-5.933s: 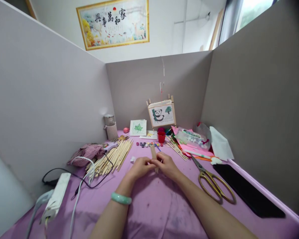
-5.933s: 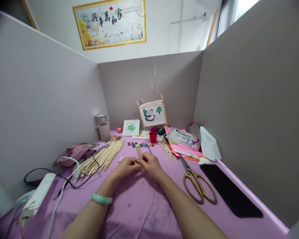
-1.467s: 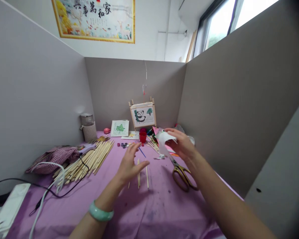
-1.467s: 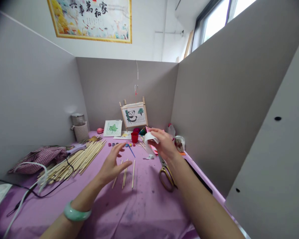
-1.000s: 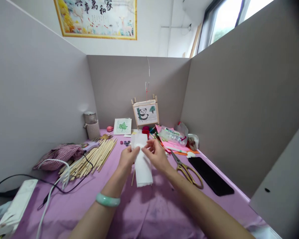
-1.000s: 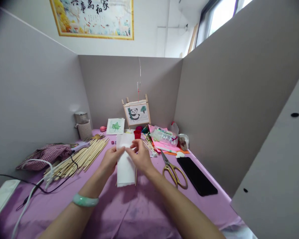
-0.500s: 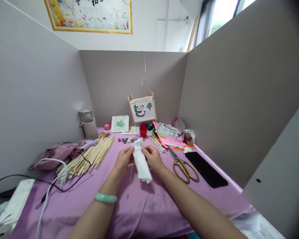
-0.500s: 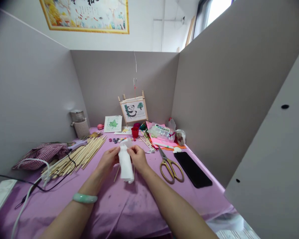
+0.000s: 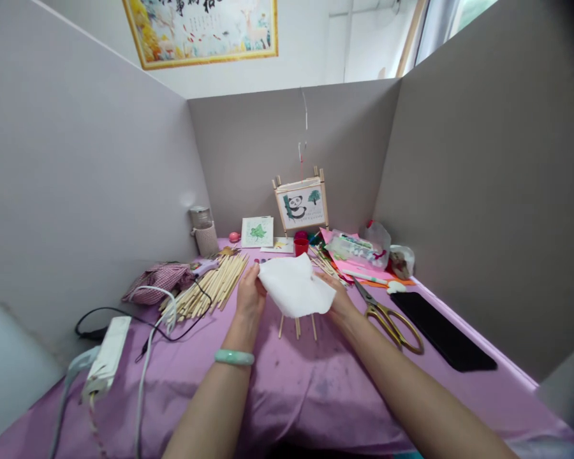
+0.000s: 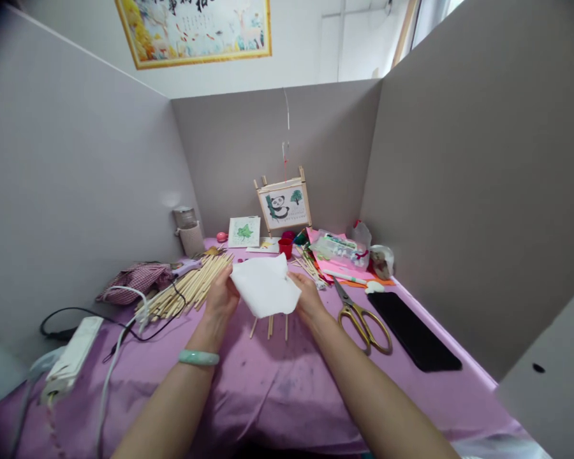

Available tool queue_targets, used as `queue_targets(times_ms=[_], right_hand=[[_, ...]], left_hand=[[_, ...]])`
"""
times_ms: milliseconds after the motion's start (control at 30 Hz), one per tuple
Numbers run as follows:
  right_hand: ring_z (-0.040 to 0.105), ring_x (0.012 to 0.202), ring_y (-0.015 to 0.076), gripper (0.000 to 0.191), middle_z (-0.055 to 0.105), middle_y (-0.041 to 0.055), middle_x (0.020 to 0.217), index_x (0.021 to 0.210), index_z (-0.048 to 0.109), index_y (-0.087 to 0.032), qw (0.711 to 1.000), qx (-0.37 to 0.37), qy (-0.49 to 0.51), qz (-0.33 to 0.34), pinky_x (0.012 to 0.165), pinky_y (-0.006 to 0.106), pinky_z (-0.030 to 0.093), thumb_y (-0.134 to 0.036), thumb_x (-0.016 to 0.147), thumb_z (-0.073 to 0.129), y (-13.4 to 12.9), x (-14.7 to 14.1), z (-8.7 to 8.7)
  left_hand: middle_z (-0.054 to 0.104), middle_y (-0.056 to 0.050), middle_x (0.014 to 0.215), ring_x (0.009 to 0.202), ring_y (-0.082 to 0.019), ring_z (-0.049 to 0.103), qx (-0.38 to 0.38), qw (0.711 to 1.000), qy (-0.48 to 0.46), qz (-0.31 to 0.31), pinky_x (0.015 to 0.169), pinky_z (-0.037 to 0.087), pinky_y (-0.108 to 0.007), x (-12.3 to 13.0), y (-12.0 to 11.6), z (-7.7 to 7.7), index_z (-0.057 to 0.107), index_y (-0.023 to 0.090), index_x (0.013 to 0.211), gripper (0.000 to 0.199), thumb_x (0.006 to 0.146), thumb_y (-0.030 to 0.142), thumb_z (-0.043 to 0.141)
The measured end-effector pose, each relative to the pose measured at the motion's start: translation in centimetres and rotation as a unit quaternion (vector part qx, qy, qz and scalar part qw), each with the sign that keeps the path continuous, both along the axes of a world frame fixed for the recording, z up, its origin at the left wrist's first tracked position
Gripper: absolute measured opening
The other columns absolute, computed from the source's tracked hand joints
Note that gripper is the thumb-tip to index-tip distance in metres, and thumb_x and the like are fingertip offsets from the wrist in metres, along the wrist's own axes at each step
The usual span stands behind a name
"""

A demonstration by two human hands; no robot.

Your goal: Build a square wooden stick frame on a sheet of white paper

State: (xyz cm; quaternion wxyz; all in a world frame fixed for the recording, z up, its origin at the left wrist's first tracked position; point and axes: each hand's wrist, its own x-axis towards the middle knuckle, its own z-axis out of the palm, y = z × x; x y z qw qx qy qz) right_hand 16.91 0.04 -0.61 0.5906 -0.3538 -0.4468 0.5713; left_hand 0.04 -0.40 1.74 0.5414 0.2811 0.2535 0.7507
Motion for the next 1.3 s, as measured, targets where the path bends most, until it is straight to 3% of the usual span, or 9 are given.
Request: queue_targets(times_ms=[133,267,333,567,733,933,1000,1133,1300], right_hand=[[0.060,0.072,0.0199,0.038,0.067,0.0059,0.078,0.080,0.061,-0.017,0.944,0.026,-0.303,-0.125,0.063,0.029,0.043,-0.054,0.074,0.057,0.0,0.5,-0.5],[0.060,0.092,0.0264,0.044,0.064,0.0146,0.101,0.101,0.061,-0.014,0.734,0.064,-0.655,-0.168,0.074,0.034,0.043,-0.053,0.084,0.048,-1.5,-0.6,-0.2],[0.058,0.099,0.0294,0.052,0.061,0.0182,0.106,0.105,0.060,-0.013,0.673,0.068,-0.724,-0.132,0.076,0.036,0.044,-0.059,0.084,0.045,-2.3,-2.3,0.3],[0.059,0.103,0.0303,0.051,0.059,0.0207,0.112,0.119,0.054,-0.011,0.615,0.060,-0.786,-0.003,0.078,0.035,0.046,-0.011,0.069,0.066,-2.1,-7.2,2.2],[0.061,0.099,0.0303,0.044,0.061,0.0218,0.108,0.113,0.057,-0.009,0.636,0.055,-0.770,0.007,0.073,0.033,0.045,-0.004,0.069,0.060,-0.6,-5.1,1.7],[0.059,0.075,0.0157,0.011,0.065,0.0095,0.088,0.085,0.059,-0.014,0.713,0.070,-0.698,0.001,0.060,0.023,0.038,-0.014,0.078,0.050,0.7,0.5,2.2],[0.056,0.068,0.0127,0.014,0.062,0.0046,0.079,0.085,0.055,-0.016,0.761,0.064,-0.645,-0.030,0.054,0.021,0.035,-0.019,0.083,0.042,0.7,2.0,2.7],[0.044,0.048,0.0085,0.016,0.049,-0.0044,0.061,0.082,0.051,-0.018,0.939,0.011,-0.337,-0.073,0.041,0.019,0.025,-0.034,0.077,0.050,0.0,4.2,3.8],[0.034,0.040,0.0045,0.023,0.049,-0.0065,0.054,0.073,0.050,-0.019,0.976,-0.005,-0.212,-0.044,0.038,0.018,0.016,-0.035,0.063,0.064,-1.3,6.4,4.9]], left_hand=[[0.072,-0.008,0.087,0.089,-0.021,0.067,-0.009,0.998,-0.066,-0.019,0.085,0.049,-0.032,-1.4,-0.1,0.8,0.067,0.012,0.089,0.020,0.076,0.026,0.061],[0.072,-0.009,0.100,0.099,-0.023,0.065,0.026,0.995,-0.089,0.023,0.088,0.048,-0.034,-3.6,0.0,1.0,0.067,0.014,0.101,0.031,0.082,0.035,0.054],[0.072,-0.008,0.101,0.100,-0.023,0.064,0.028,0.993,-0.093,0.062,0.087,0.048,-0.033,-4.5,0.1,0.9,0.067,0.016,0.103,0.033,0.083,0.036,0.052],[0.073,-0.006,0.089,0.086,-0.020,0.067,0.024,0.993,-0.105,0.048,0.081,0.050,-0.030,-5.1,0.2,0.8,0.067,0.014,0.100,0.031,0.081,0.035,0.055],[0.072,-0.006,0.087,0.088,-0.022,0.066,0.001,0.995,-0.097,-0.008,0.083,0.051,-0.031,-4.8,-0.5,1.2,0.067,0.014,0.097,0.030,0.082,0.038,0.055],[0.071,-0.007,0.078,0.086,-0.024,0.067,-0.023,0.996,-0.039,-0.078,0.079,0.054,-0.035,-2.4,-1.6,3.3,0.066,0.015,0.092,0.029,0.080,0.040,0.058],[0.071,-0.007,0.079,0.087,-0.026,0.067,-0.009,0.992,-0.005,-0.128,0.077,0.055,-0.035,-1.2,-2.3,5.0,0.067,0.014,0.091,0.031,0.081,0.042,0.058],[0.071,-0.005,0.083,0.090,-0.025,0.066,0.058,0.988,0.010,-0.139,0.077,0.054,-0.034,0.4,-3.5,8.3,0.067,0.015,0.093,0.038,0.083,0.049,0.054],[0.070,-0.003,0.075,0.080,-0.022,0.066,0.030,0.986,0.120,-0.108,0.069,0.053,-0.029,-0.6,-3.3,6.9,0.068,0.017,0.083,0.021,0.080,0.036,0.062]])
